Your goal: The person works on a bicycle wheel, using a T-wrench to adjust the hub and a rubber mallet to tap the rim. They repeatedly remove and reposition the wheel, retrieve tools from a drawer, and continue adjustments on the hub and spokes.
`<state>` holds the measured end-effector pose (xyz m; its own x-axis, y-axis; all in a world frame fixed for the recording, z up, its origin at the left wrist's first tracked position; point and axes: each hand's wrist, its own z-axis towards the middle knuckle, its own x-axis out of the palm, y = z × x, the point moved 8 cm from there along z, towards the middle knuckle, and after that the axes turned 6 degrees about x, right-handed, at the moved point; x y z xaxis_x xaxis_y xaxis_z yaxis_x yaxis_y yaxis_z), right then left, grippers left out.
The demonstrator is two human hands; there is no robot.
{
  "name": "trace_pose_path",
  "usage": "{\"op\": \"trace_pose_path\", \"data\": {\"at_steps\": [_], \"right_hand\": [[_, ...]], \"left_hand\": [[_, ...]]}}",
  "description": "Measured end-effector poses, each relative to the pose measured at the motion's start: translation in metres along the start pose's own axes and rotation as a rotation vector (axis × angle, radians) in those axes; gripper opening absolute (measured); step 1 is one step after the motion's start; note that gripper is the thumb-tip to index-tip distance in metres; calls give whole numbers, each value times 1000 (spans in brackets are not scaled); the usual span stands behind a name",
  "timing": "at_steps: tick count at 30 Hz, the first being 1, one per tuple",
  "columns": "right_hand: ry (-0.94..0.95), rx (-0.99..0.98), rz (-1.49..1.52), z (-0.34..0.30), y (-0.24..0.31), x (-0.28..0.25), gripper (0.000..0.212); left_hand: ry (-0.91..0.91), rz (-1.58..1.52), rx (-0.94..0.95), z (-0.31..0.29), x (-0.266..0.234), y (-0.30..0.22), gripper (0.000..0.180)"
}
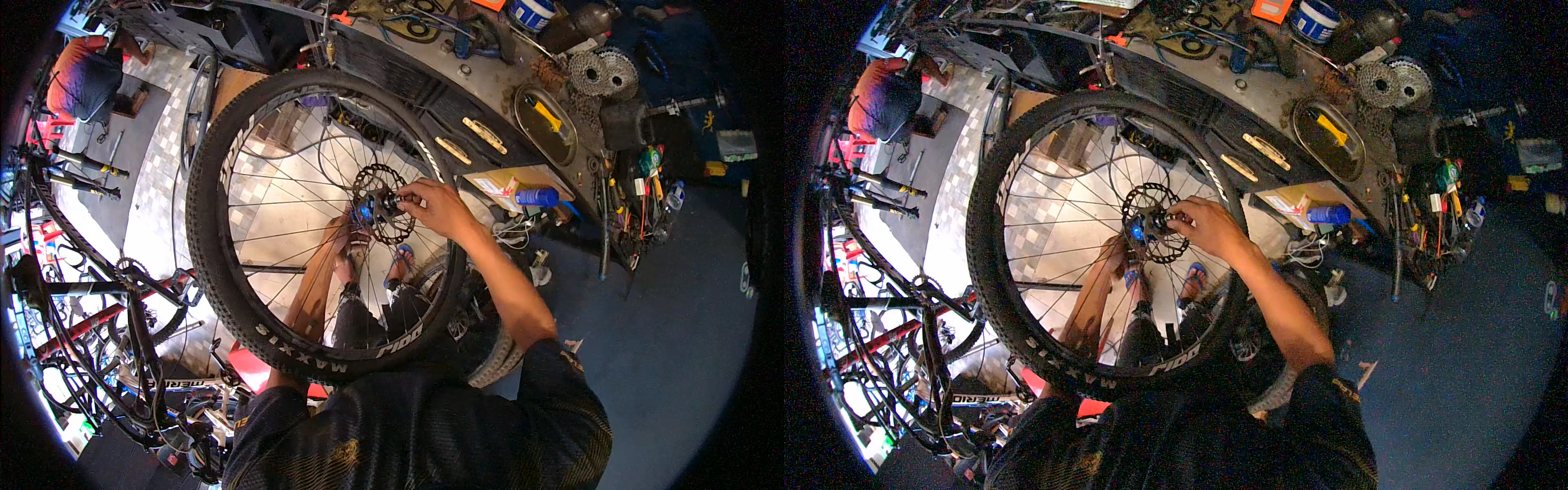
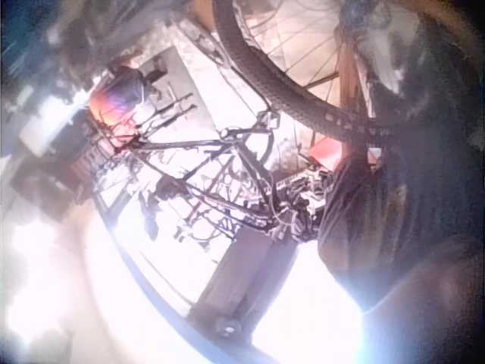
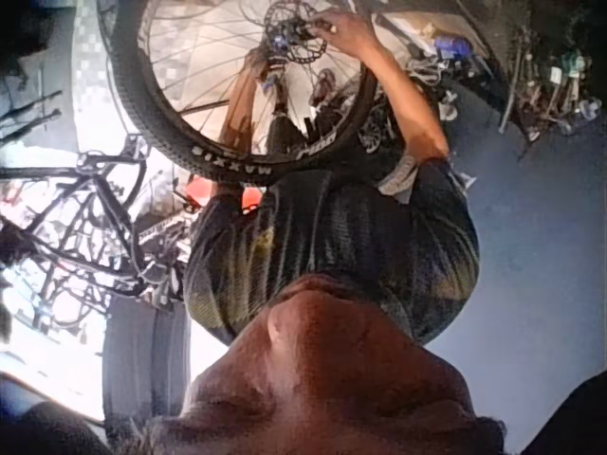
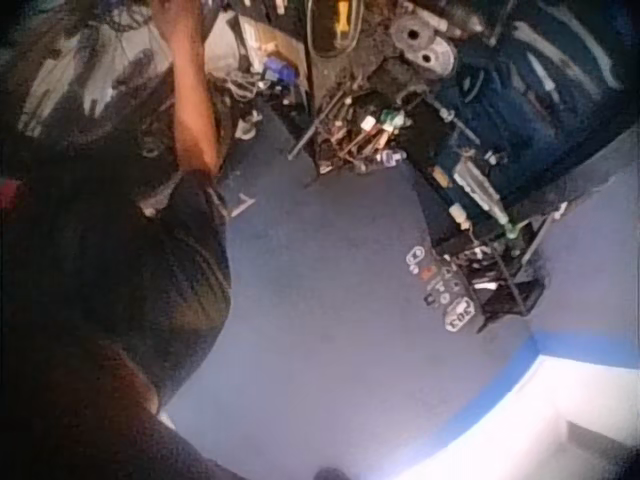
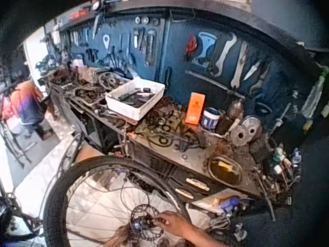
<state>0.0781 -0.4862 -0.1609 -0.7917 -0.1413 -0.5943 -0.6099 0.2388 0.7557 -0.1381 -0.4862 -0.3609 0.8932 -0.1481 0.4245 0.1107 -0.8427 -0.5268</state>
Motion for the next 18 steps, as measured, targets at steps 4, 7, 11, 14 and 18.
{"op": "trace_pose_path", "data": {"at_steps": [4, 7, 11, 14, 18], "right_hand": [[44, 4, -25, 7, 3, 0, 30], [46, -12, -76, 10, 6, 0, 27], [22, -46, -89, 10, 12, 2, 23], [14, -36, -71, 10, 15, 5, 21], [57, -50, -79, 11, 19, 8, 18]], "left_hand": [[112, -193, 16, 6, 4, 20, 43], [103, -231, 6, 5, 4, 26, 40], [4, -237, -3, 0, 4, 19, 29], [25, -265, 29, -7, 14, 7, 34], [-135, -211, 13, -11, 10, 4, 32]]}}
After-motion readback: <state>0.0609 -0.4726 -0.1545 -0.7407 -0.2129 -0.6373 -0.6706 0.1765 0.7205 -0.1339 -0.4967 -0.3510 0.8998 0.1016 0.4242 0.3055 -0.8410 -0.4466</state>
